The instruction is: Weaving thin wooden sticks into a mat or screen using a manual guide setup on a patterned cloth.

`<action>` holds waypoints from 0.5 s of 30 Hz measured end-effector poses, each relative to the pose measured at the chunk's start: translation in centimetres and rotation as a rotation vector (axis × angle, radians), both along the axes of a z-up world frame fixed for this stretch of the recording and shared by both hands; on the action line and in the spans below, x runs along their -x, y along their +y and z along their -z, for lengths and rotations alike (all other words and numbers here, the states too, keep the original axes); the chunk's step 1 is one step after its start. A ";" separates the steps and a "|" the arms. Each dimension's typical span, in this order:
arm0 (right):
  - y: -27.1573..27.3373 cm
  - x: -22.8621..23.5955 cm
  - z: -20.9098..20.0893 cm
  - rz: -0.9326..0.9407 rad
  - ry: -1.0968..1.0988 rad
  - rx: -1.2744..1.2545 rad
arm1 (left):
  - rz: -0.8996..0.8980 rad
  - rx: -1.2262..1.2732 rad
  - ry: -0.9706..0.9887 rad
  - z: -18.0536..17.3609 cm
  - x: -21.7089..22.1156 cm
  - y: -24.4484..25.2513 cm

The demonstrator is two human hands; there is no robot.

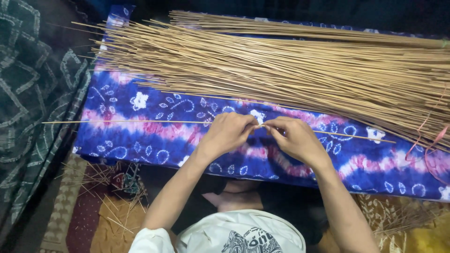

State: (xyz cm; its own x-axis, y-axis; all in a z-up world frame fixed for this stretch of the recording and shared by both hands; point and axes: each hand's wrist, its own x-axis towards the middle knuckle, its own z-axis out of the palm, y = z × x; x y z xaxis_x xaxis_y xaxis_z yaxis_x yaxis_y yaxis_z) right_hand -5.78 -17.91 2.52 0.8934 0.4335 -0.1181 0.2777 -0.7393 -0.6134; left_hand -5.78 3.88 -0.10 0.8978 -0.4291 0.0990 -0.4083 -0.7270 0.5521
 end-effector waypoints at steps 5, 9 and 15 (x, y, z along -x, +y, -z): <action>-0.5 0.2 -0.4 0.024 -0.009 0.001 | 0.014 0.030 -0.033 0.7 0.1 0.8; -1.1 0.2 0.1 0.045 0.022 -0.026 | 0.022 0.051 -0.077 0.5 0.8 0.2; -0.6 0.7 -1.1 0.014 0.066 0.000 | 0.079 0.034 -0.065 -0.2 1.1 -0.4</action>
